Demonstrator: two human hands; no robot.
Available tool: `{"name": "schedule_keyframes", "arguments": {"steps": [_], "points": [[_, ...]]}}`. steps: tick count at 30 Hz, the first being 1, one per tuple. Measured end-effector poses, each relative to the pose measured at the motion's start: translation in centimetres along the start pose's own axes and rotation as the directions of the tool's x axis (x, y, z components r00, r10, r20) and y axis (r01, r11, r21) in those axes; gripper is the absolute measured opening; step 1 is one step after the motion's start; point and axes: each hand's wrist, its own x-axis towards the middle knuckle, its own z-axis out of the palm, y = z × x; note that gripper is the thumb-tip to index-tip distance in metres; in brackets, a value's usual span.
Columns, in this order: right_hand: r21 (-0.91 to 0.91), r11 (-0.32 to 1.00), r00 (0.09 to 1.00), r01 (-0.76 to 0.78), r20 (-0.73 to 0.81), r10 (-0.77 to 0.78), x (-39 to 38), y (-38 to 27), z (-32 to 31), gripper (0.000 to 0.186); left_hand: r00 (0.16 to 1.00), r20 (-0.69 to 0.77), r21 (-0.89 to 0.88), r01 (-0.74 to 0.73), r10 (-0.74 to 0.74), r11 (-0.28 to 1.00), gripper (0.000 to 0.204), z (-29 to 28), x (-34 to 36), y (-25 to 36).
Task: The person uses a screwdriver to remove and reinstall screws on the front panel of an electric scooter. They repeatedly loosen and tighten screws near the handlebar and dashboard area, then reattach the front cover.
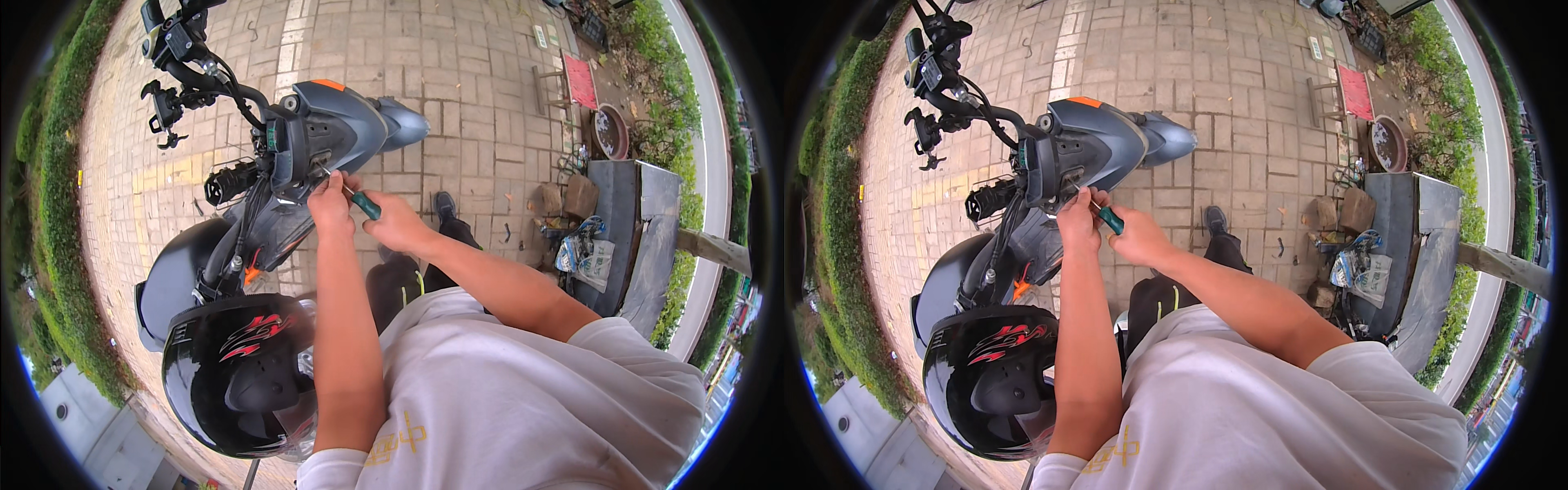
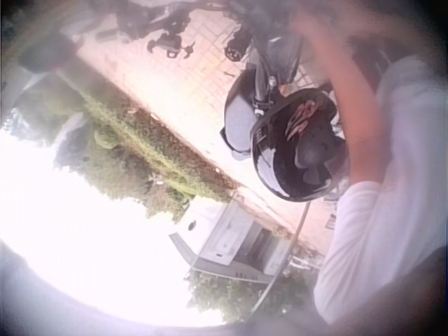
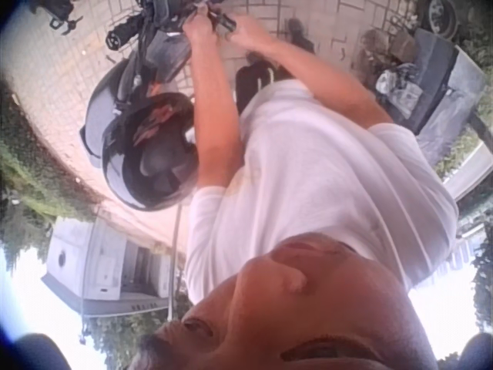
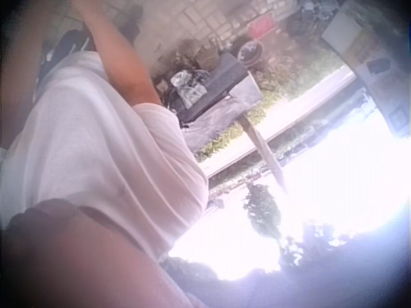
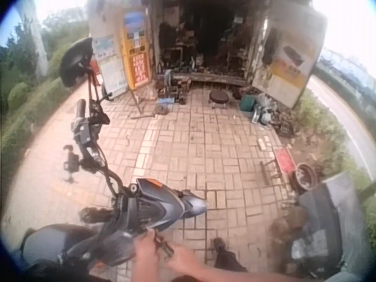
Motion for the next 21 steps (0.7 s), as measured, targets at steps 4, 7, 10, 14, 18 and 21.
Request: {"name": "schedule_keyframes", "arguments": {"steps": [4,7,10,14,18,21], "points": [[0.145,0.986,0.994,-0.085,0.086,0.073,-0.1,0.1,-0.5,0.033,0.999,-0.026,0.106,-0.045,0.048,0.993,0.02,0.0,0.4,-0.4],[0.203,0.953,0.968,-0.226,0.157,0.196,0.0,0.5,-0.5,0.03,0.997,-0.044,0.216,-0.047,0.058,0.975,0.021,0.0,0.8,-0.5],[0.178,0.98,0.994,-0.087,0.08,0.073,0.4,0.8,0.1,0.027,0.999,-0.04,0.226,-0.016,0.026,0.974,0.021,0.0,0.5,0.1],[-0.121,0.985,0.992,0.123,-0.001,-0.124,-0.5,-0.2,-3.1,0.029,0.999,0.01,0.297,0.046,-0.052,0.954,0.026,0.3,-2.1,2.7],[0.535,0.845,0.994,0.012,-0.095,0.046,-3.4,-5.0,-14.2,0.022,0.953,0.05,0.131,-0.302,0.298,0.944,0.031,1.9,-10.0,8.2],[0.783,0.474,0.89,0.403,-0.215,-0.402,-6.0,-11.6,-24.6,0.019,0.634,-0.024,-0.068,-0.773,0.773,0.631,0.029,2.2,-20.0,17.7]]}}
